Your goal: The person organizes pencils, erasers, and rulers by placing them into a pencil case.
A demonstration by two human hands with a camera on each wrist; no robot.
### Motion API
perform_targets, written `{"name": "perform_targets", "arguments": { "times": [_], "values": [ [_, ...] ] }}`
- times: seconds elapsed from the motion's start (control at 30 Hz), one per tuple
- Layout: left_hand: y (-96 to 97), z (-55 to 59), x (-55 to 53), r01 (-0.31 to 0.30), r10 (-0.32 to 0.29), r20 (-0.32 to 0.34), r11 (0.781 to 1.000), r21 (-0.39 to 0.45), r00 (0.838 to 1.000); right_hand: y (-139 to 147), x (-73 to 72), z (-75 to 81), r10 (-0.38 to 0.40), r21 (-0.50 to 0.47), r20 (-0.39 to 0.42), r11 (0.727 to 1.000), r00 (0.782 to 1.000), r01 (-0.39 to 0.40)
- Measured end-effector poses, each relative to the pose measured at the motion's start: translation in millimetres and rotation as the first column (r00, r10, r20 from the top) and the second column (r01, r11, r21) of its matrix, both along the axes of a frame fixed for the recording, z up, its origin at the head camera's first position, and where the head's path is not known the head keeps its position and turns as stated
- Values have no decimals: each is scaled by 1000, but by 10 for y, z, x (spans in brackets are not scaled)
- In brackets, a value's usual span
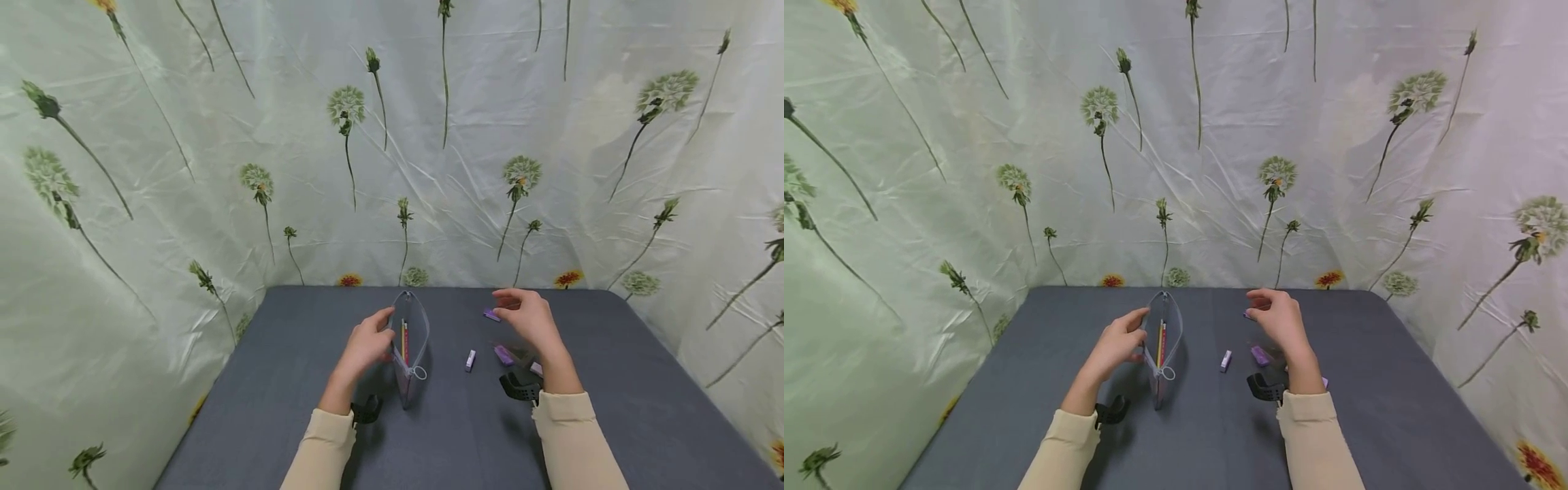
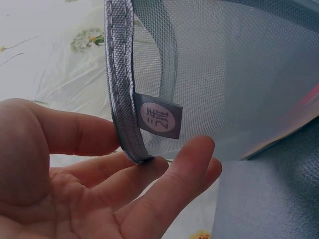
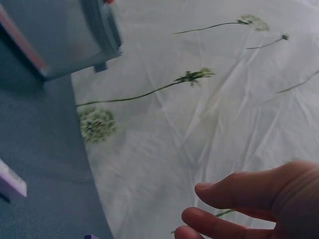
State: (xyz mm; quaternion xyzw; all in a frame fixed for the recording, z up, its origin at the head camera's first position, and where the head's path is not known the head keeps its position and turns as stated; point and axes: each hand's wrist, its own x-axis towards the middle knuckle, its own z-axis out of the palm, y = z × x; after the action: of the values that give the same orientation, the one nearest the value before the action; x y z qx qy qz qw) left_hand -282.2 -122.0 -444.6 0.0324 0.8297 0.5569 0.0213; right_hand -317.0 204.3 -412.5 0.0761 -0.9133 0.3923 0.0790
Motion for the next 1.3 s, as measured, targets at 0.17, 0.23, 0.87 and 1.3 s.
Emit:
{"name": "perform_targets", "arguments": {
  "times": [0.17, 0.23, 0.87, 1.3],
  "values": [
    [33, 7, -6, 0, 0, 3, 1000, 6, 1000, 13, -148, -46, 7, 33, 9, 999, 1000, -8],
    [38, 6, -13, -3, 3, 1, 1000, 7, 1000, 25, -230, -75, 20, 42, 20, 999, 1000, -21],
    [16, 3, -20, -8, 8, 4, 1000, -2, 1000, 215, -792, -489, 136, 208, 186, 962, 973, -174],
    [28, 1, -5, -14, 14, 5, 1000, 1, 1000, 281, -901, -748, 169, 229, 209, 949, 963, -217]
  ]
}}
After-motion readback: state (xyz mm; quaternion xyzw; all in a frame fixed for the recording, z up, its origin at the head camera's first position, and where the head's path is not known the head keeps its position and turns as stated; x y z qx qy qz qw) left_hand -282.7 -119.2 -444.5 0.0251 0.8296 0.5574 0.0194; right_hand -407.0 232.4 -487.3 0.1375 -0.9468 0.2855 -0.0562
